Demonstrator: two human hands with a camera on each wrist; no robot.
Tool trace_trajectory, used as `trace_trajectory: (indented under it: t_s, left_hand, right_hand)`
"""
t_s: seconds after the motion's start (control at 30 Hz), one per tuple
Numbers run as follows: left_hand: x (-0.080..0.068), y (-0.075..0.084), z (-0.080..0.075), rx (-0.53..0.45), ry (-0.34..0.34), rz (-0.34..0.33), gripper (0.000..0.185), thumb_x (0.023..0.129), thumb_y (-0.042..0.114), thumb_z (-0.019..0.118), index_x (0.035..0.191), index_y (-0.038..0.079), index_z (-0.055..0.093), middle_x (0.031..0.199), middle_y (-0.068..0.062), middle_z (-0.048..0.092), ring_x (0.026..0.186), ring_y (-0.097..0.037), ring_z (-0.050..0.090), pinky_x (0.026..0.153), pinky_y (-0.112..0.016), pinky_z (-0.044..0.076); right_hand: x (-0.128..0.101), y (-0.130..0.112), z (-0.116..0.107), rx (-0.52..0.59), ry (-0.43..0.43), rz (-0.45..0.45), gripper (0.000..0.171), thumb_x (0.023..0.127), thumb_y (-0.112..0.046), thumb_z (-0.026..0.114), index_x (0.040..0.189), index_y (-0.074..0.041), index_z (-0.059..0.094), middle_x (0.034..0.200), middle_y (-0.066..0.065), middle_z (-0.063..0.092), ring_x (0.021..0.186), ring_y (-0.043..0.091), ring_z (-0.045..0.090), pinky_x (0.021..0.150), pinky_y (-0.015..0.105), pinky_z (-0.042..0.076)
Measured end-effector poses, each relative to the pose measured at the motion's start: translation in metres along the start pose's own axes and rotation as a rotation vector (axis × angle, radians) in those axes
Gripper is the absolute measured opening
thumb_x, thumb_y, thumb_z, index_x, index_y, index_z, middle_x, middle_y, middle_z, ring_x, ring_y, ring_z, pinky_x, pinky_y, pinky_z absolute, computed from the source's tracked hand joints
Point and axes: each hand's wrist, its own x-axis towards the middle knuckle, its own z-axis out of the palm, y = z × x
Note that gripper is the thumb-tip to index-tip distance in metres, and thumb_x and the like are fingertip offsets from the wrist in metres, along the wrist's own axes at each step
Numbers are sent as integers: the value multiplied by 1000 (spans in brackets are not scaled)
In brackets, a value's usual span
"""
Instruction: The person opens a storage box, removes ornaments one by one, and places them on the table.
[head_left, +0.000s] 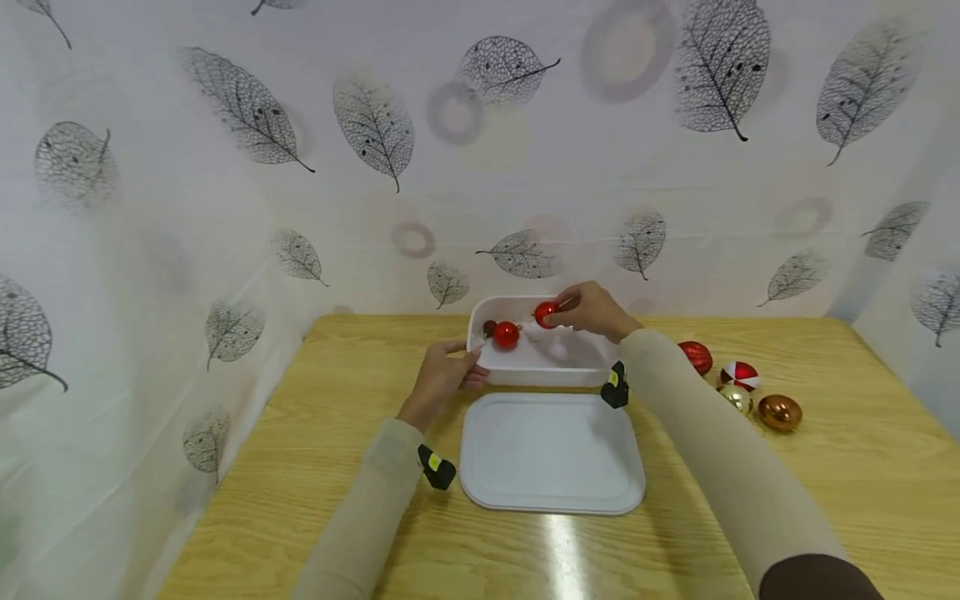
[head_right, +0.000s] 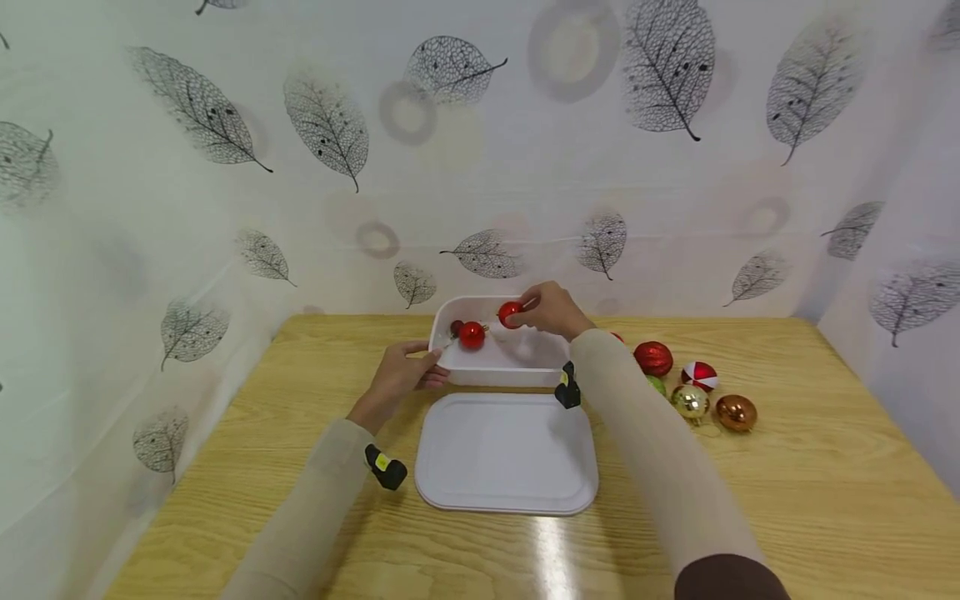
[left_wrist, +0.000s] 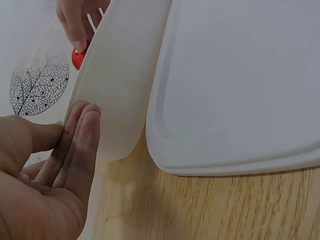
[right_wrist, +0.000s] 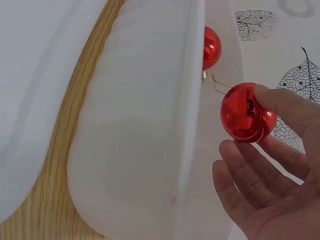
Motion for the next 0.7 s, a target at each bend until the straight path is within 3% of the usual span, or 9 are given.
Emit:
trace_trajectory:
  t_s: [0.33, 0.7]
  left_hand:
    - [0, -3, -1, -22, 11, -3, 38, 102, 11, 62, 135, -8, 57, 80, -17, 73, 64, -16, 71, 64, -28, 65]
    - [-1, -1, -1, -3, -16, -4, 42, 103, 13, 61, 139, -7, 54, 87, -18, 74, 70, -18, 73, 70, -30, 65]
  right_hand:
    - [-21, -5, -17, -15, 42, -28, 45, 91, -27, 78, 124, 1, 66, 120, 21, 68, 107, 36, 65, 95, 53, 57]
    - [-48, -6, -38, -88, 90, -48, 46, 90, -30, 79, 124, -1, 67, 124, 19, 66, 109, 33, 63, 93, 48, 59]
